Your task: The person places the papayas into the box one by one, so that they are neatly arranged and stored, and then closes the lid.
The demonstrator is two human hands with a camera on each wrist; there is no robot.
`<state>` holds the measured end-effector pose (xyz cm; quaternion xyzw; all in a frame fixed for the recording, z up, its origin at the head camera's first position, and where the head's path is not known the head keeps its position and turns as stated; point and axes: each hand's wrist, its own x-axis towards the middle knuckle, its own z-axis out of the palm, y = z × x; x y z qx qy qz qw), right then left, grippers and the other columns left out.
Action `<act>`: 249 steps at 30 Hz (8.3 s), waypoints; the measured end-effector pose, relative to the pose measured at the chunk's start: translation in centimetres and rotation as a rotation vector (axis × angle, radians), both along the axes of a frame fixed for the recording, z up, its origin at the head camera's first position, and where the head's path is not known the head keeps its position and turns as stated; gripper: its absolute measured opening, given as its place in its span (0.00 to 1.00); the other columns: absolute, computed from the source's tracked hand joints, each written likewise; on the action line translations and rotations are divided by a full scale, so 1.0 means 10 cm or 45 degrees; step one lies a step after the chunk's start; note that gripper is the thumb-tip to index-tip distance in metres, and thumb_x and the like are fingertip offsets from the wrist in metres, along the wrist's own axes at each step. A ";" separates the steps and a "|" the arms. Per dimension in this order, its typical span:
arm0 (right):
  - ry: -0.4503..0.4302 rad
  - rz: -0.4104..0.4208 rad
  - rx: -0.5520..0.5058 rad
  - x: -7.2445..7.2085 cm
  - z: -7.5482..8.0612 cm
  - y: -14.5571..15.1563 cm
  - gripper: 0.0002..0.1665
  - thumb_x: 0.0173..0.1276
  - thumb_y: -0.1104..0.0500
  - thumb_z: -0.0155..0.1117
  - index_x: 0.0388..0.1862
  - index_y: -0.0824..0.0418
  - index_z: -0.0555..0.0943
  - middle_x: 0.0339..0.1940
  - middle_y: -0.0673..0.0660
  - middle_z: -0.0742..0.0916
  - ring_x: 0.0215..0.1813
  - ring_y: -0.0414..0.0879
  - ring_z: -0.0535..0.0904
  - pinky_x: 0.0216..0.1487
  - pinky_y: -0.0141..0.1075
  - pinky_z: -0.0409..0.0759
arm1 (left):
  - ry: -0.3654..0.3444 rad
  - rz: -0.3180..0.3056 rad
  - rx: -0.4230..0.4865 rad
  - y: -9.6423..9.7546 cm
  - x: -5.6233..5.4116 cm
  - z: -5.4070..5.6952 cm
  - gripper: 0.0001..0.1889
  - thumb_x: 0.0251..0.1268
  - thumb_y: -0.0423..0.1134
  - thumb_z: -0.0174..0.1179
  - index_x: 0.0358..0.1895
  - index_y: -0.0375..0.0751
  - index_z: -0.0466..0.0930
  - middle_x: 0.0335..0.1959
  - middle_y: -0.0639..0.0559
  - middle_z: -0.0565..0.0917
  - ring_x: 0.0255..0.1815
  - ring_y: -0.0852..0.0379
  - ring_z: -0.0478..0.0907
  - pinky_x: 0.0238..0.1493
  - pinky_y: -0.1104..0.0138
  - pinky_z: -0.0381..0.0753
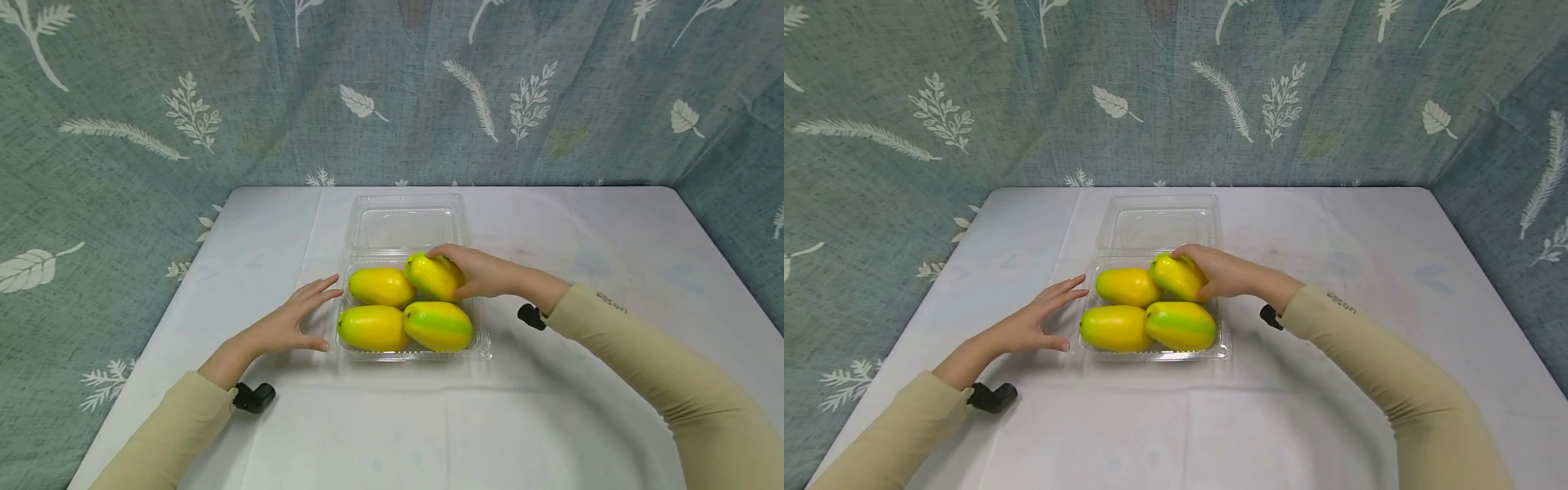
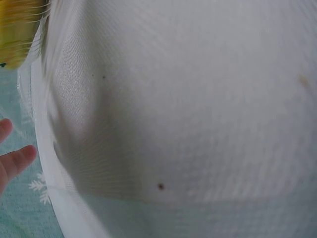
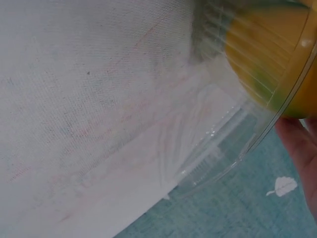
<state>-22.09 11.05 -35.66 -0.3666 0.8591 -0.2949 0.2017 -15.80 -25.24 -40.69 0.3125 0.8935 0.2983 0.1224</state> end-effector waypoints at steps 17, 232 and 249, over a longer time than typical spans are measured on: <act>0.055 0.054 -0.027 -0.03 -0.02 0.06 0.37 0.55 0.67 0.67 0.62 0.69 0.64 0.62 0.63 0.72 0.60 0.55 0.69 0.59 0.47 0.69 | -0.006 -0.003 0.005 0.00 0.02 0.02 0.46 0.44 0.45 0.71 0.69 0.46 0.57 0.74 0.51 0.45 0.72 0.37 0.40 0.61 0.35 0.48; -0.374 -0.662 -0.425 0.58 0.15 0.68 0.23 0.70 0.49 0.50 0.45 0.69 0.75 0.38 0.58 0.81 0.38 0.47 0.79 0.42 0.33 0.80 | -0.275 0.432 0.320 0.27 -0.15 0.64 0.15 0.64 0.45 0.56 0.47 0.37 0.78 0.41 0.44 0.81 0.41 0.51 0.76 0.47 0.57 0.75; -0.498 -0.666 -0.398 0.72 -0.15 0.62 0.14 0.67 0.58 0.53 0.45 0.67 0.69 0.32 0.64 0.77 0.26 0.46 0.73 0.30 0.35 0.78 | -0.436 0.430 0.284 0.37 0.03 0.36 0.19 0.51 0.38 0.66 0.44 0.33 0.70 0.33 0.49 0.74 0.29 0.57 0.69 0.31 0.73 0.71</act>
